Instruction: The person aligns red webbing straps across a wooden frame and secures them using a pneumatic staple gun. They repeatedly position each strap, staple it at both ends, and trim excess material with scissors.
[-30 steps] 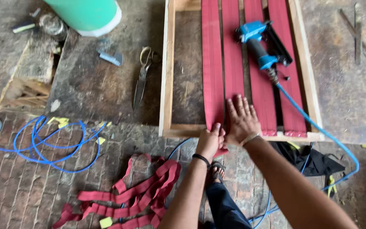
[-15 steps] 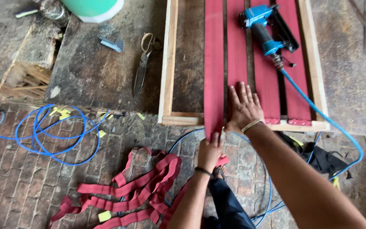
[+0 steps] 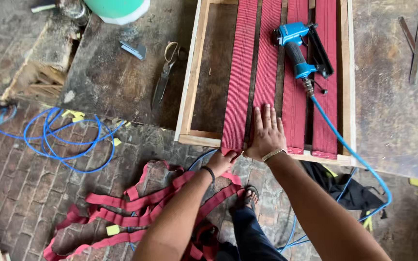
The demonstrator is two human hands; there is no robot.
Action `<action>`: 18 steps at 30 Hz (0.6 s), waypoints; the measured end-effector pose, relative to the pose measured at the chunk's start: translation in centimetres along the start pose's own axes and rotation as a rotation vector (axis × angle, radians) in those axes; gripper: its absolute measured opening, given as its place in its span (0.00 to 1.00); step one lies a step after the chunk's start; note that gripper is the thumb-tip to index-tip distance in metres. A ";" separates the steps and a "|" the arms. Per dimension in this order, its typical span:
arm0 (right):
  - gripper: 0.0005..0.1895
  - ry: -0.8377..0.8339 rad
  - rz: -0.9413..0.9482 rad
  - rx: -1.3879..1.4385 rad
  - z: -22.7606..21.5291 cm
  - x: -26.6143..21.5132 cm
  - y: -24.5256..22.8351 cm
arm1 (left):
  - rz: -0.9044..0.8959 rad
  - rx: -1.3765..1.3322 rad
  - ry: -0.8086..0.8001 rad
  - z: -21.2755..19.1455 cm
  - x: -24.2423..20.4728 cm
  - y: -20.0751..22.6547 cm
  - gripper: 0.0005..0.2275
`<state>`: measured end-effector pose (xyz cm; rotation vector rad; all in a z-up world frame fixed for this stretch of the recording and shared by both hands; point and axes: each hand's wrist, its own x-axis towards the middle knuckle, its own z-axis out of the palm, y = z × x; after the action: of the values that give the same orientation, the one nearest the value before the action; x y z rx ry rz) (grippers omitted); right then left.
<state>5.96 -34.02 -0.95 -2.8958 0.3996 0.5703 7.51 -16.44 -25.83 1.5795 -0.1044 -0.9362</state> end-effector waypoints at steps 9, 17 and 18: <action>0.47 0.240 0.079 0.345 -7.8 11.5 10.4 | -0.114 0.186 -0.057 -1.0 -1.7 3.2 0.08; 0.56 0.276 0.172 0.240 -6.6 20.6 14.0 | -0.194 0.191 -0.041 -0.5 -2.5 3.5 0.10; 0.53 0.221 0.245 0.277 -7.3 20.9 13.3 | -0.183 0.198 -0.034 -0.4 -2.9 2.9 0.10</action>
<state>23.27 -52.91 -3.92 -2.6636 0.8037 0.2029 7.06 -15.31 -21.92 1.7777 -0.0791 -1.1232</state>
